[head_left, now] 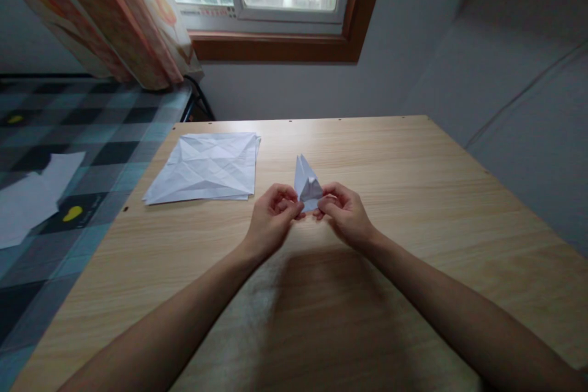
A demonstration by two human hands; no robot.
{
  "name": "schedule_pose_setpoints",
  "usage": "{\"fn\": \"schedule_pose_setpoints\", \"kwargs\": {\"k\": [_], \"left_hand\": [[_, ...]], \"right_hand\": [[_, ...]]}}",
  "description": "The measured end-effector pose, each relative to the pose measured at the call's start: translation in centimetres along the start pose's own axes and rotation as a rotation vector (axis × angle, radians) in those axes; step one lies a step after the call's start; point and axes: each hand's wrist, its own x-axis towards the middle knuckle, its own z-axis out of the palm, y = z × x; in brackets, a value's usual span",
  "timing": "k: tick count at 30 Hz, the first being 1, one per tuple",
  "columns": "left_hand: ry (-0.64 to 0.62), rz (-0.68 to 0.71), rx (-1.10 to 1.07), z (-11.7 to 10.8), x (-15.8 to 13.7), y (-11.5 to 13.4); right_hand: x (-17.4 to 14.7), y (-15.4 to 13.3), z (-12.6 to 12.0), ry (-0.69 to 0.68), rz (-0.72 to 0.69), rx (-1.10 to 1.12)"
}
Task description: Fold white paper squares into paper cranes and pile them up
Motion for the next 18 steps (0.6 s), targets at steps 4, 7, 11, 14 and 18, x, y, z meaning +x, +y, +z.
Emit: {"fn": "schedule_pose_setpoints", "kwargs": {"k": [4,7,11,14,18], "left_hand": [[-0.102,-0.040,-0.007,-0.4,0.0,0.0],[-0.089,-0.029,0.055,-0.4,-0.1,-0.1],[0.040,0.108,0.229,-0.1,-0.4,0.0],[0.145,0.218,0.305,0.0,-0.4,0.2],[0.312,0.222,0.262,-0.4,0.0,0.0]], "right_hand": [[-0.1,-0.1,-0.4,-0.062,-0.046,-0.049],[-0.1,0.0,-0.5,-0.097,-0.058,0.011],[-0.3,0.2,-0.2,-0.116,0.009,0.061],[-0.6,0.2,0.3,-0.143,0.100,0.072],[-0.8,0.0,1.0,-0.118,0.143,0.069]]}}
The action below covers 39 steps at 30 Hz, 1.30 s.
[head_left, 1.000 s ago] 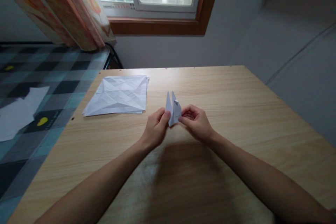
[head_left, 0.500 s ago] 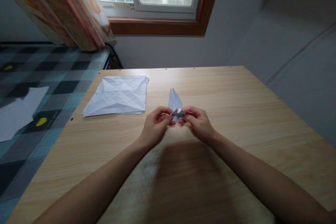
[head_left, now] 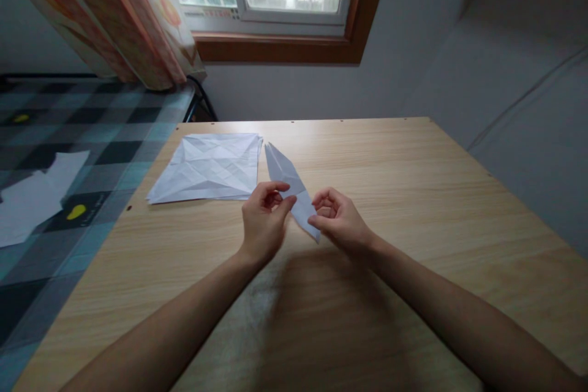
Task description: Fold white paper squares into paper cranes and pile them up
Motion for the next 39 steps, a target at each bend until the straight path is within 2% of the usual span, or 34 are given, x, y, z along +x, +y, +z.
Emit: {"fn": "schedule_pose_setpoints", "kwargs": {"k": [6,11,13,16,19,22,26,31,33,36,39], "left_hand": [[0.152,-0.045,-0.045,-0.1,0.8,-0.3],[0.153,-0.066,-0.107,-0.3,1.1,-0.4],[0.091,-0.089,-0.174,-0.2,1.0,-0.4],[-0.087,-0.139,-0.288,0.1,0.4,-0.3],[-0.221,-0.149,-0.302,0.5,-0.5,-0.2],[-0.267,-0.068,-0.172,0.5,-1.4,-0.3],[-0.321,0.075,0.054,0.2,-1.8,-0.4],[-0.243,0.363,0.284,-0.3,-1.6,0.0],[-0.230,0.439,0.386,-0.4,-1.5,0.1],[-0.200,0.465,0.471,-0.6,-1.2,0.2],[-0.190,0.419,0.437,-0.6,-1.0,0.2]], "right_hand": [[0.0,-0.1,0.2,-0.030,0.043,-0.052],[0.1,-0.2,-0.5,-0.066,0.084,-0.125],[0.2,-0.3,-0.8,0.013,0.049,-0.114],[0.4,-0.4,-0.9,0.162,-0.091,-0.083],[0.3,-0.3,-0.6,0.191,-0.210,-0.123],[-0.1,-0.3,-0.3,0.182,-0.280,-0.277],[-0.6,-0.7,-0.2,0.182,-0.451,-0.538],[-1.1,-0.9,-0.4,0.160,-0.482,-0.641],[-1.3,-0.8,-0.3,0.149,-0.510,-0.664],[-1.2,-0.9,-0.3,0.182,-0.602,-0.652],[-0.9,-0.8,-0.4,0.262,-0.650,-0.592]]}}
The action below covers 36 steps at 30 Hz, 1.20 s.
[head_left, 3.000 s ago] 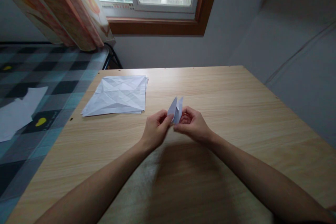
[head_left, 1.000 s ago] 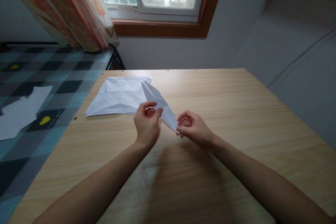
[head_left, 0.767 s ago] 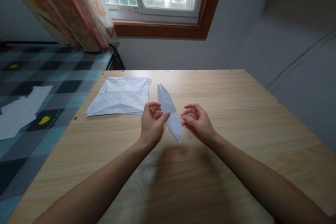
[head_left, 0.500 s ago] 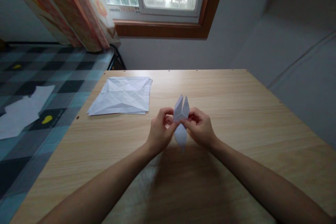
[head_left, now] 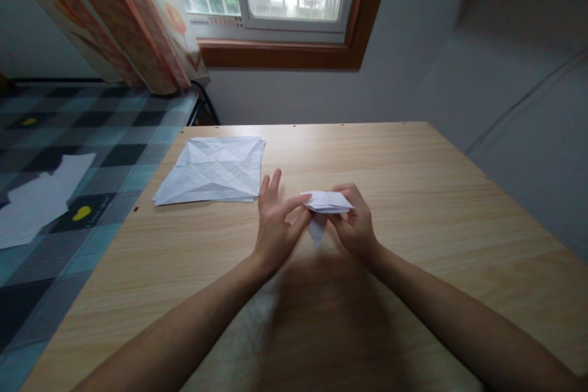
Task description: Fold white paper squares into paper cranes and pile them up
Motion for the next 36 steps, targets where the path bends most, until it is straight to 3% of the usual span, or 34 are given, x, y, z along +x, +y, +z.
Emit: {"fn": "schedule_pose_setpoints", "kwargs": {"k": [5,9,12,18,24,28,36], "left_hand": [[-0.129,-0.270,-0.385,0.5,-0.2,0.2],[-0.115,-0.482,-0.641,0.9,-0.1,0.7],[-0.145,-0.548,-0.769,1.0,0.1,0.8],[-0.070,-0.502,-0.762,1.2,0.0,0.4],[-0.117,-0.376,-0.501,0.7,0.1,0.3],[-0.263,-0.435,-0.613,0.6,0.1,0.4],[-0.319,-0.574,-0.935,1.3,-0.2,-0.2]], "right_hand": [[-0.1,0.6,0.7,0.064,0.200,0.245],[-0.1,0.5,1.4,-0.058,0.431,0.555],[0.1,0.5,1.5,-0.122,0.523,0.579],[-0.3,0.8,1.3,-0.133,0.498,0.438],[-0.6,-0.2,0.9,-0.162,0.316,0.183],[-0.5,-0.5,0.9,-0.144,0.217,0.040],[0.0,0.1,1.4,-0.037,0.461,0.565]]}}
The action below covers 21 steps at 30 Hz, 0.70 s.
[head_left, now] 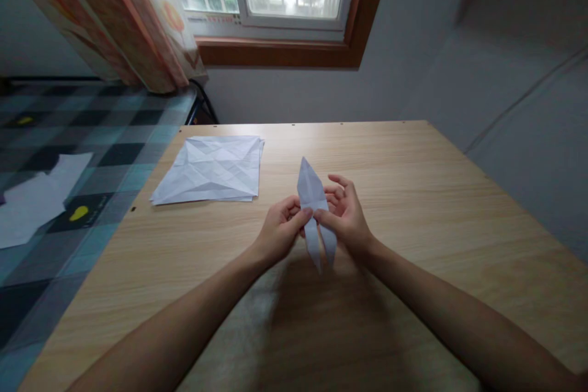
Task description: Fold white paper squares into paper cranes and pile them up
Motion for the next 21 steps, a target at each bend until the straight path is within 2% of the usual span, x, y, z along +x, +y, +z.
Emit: {"fn": "schedule_pose_setpoints", "kwargs": {"k": [3,5,10,15,21], "left_hand": [[-0.022,-0.042,-0.011,0.19,-0.13,0.20],[-0.004,-0.040,0.005,0.38,-0.26,0.47],[0.050,-0.013,-0.001,0.25,-0.17,0.58],[-0.001,0.002,-0.063,-0.36,0.20,0.24],[0.014,-0.011,-0.129,-0.10,0.19,0.16]], "right_hand": [[0.28,-0.06,-0.34,-0.078,0.118,0.059],[0.39,0.02,-0.49,-0.076,0.163,0.086],[0.53,0.05,-0.41,0.034,0.161,0.086],[0.50,-0.26,-0.28,0.040,0.181,0.042],[0.47,-0.17,-0.37,0.045,0.190,0.017]]}}
